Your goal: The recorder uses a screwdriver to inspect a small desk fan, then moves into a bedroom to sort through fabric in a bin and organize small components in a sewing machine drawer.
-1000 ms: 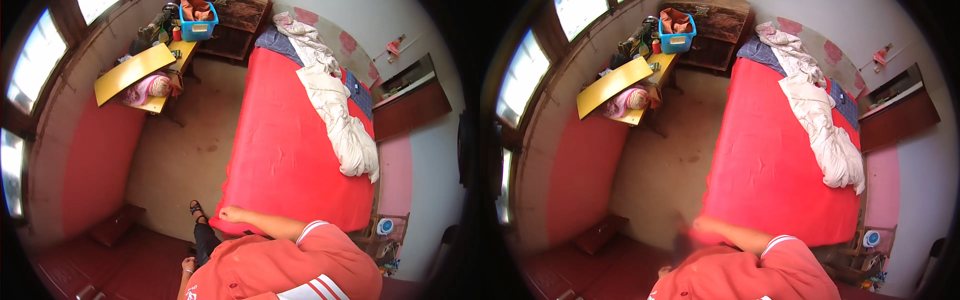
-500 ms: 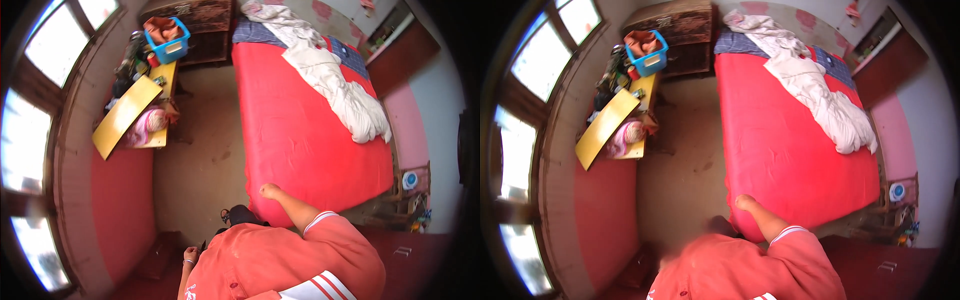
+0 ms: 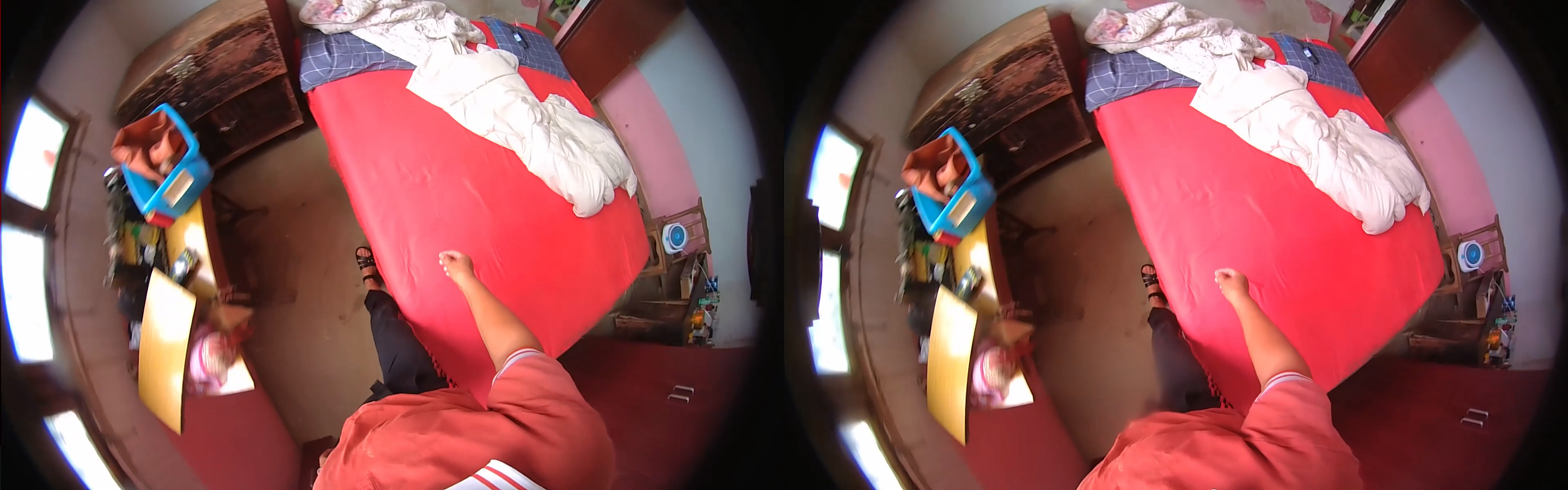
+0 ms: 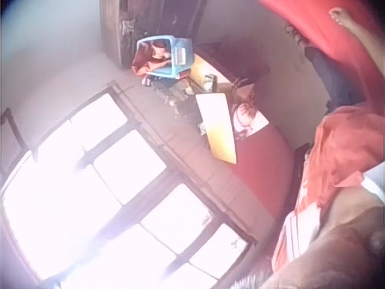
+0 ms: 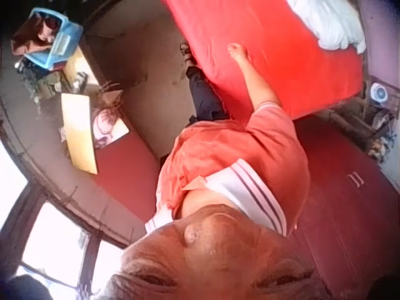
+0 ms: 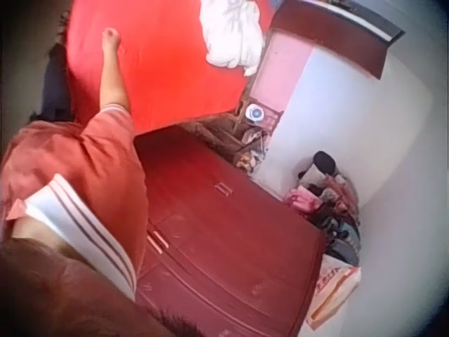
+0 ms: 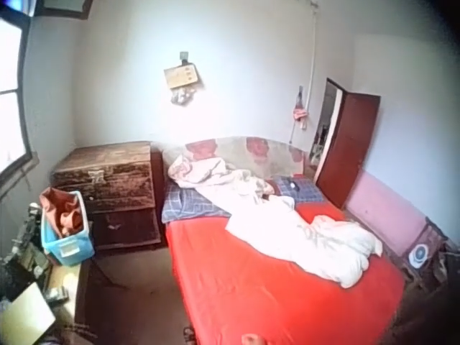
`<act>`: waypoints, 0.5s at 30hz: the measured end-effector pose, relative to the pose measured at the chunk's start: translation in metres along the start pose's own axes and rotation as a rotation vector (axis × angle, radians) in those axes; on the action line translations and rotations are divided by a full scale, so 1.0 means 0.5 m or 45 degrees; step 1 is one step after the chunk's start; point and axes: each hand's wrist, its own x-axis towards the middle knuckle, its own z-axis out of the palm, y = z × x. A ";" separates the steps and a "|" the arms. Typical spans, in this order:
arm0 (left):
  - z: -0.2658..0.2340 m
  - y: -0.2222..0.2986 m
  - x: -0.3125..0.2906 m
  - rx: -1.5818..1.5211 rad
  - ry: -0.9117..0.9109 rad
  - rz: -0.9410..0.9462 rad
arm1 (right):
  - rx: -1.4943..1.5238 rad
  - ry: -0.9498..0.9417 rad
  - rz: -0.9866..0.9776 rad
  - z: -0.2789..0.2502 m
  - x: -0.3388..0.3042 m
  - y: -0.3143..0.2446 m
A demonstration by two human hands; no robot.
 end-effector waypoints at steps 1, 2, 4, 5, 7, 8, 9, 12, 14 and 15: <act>0.022 0.042 0.013 0.013 -0.017 -0.056 | 0.027 0.059 -0.091 0.011 0.067 -0.022; 0.066 0.108 0.031 0.029 -0.062 -0.104 | 0.018 0.106 -0.067 -0.004 0.153 -0.033; 0.141 0.231 0.062 0.072 -0.150 -0.212 | -0.116 0.359 -0.300 -0.038 0.316 -0.043; 0.135 0.288 0.064 0.082 -0.104 -0.297 | -0.144 0.377 -0.324 0.019 0.369 -0.079; 0.151 0.435 0.098 -0.456 -0.211 -0.595 | -0.240 0.499 -0.363 0.069 0.490 -0.142; 0.160 0.460 0.126 -0.358 -0.322 -0.595 | -0.312 0.589 -0.392 0.062 0.560 -0.171; 0.174 0.464 0.157 -0.266 -0.441 -0.594 | -0.380 0.604 -0.440 0.036 0.627 -0.194; 0.243 0.671 0.150 -0.267 -0.426 -0.358 | -0.528 0.818 -0.581 -0.002 0.755 -0.213; 0.237 0.765 0.163 -0.339 -0.446 -0.425 | -0.621 0.835 -0.572 0.038 0.815 -0.242; 0.232 0.788 0.165 -0.428 -0.489 -0.470 | -0.720 0.870 -0.591 0.063 0.840 -0.247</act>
